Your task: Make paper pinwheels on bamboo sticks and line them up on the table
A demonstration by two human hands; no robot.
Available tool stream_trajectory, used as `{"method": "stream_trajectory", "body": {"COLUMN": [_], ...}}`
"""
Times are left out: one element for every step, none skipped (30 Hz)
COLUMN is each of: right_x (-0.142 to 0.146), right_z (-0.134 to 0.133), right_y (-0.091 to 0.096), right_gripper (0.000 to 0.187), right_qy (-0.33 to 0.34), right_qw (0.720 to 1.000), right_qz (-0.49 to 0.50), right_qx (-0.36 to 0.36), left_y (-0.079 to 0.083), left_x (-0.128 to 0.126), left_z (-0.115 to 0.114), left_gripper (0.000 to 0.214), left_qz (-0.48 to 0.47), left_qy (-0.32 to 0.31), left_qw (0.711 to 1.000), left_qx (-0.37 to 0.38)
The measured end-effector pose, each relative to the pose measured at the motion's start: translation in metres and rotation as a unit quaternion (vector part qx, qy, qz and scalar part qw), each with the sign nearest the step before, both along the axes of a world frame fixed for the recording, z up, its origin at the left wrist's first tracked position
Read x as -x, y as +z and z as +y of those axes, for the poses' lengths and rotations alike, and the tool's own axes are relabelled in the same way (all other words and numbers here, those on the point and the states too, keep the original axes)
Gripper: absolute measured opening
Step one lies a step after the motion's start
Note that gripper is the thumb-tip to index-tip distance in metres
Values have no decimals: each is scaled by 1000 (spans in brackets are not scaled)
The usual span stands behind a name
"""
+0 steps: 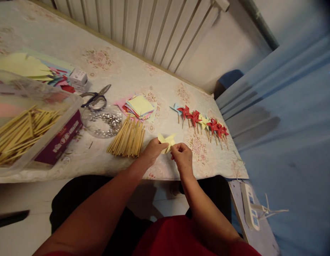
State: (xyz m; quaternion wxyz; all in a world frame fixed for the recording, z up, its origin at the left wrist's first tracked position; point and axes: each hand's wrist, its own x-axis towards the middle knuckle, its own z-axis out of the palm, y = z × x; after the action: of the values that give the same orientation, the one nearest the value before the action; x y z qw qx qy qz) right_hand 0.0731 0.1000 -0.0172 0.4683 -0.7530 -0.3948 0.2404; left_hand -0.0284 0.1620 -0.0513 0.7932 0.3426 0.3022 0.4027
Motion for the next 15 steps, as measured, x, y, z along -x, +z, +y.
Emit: {"method": "stream_trajectory", "body": {"right_x": [0,0,-1,-1,-1,-2,-2,-2,-2,-2,-2,-2,-2,-2,-2], "right_z": [0,0,0,0,0,0,0,0,1,1,1,1,1,1,1], "right_y": [0,-1,-1,-1,-2,-2,-2,-2,-2,-2,-3,-3,-3,-3,-3], "right_gripper": [13,12,12,12,12,12,12,12,12,12,12,12,12,12,11], "right_qy": [-1,-1,0,0,0,1,1,2,2,2,2,2,2,3,4], "right_qw": [1000,1000,1000,1000,1000,1000,1000,1000,1000,1000,1000,1000,1000,1000,1000], "right_qz": [-1,-2,-4,-7,-10,-14,-18,-20,-21,-20,-19,-17,-15,-14,-12], "right_qx": [0,0,0,1,2,2,3,3,3,2,2,1,2,2,3], "left_y": [0,0,0,0,0,0,0,0,0,0,-1,-2,-3,-4,-5], "left_x": [0,0,0,-1,-1,-1,-1,-1,-1,-1,-1,-1,-2,-2,-2], "left_z": [0,0,0,0,0,0,0,0,0,0,0,1,1,1,2], "left_gripper": [21,20,20,20,20,19,19,18,17,17,17,18,18,19,19], "left_qz": [1,2,4,5,6,7,9,11,14,17,22,25,27,29,30], "left_qy": [-1,-2,-2,-1,0,1,3,3,2,2,3,4,4,5,6], "left_qw": [1000,1000,1000,1000,1000,1000,1000,1000,1000,1000,1000,1000,1000,999,999], "left_qx": [2,4,4,5,5,5,5,4,2,-1,-5,-9,-15,-20,-23]}}
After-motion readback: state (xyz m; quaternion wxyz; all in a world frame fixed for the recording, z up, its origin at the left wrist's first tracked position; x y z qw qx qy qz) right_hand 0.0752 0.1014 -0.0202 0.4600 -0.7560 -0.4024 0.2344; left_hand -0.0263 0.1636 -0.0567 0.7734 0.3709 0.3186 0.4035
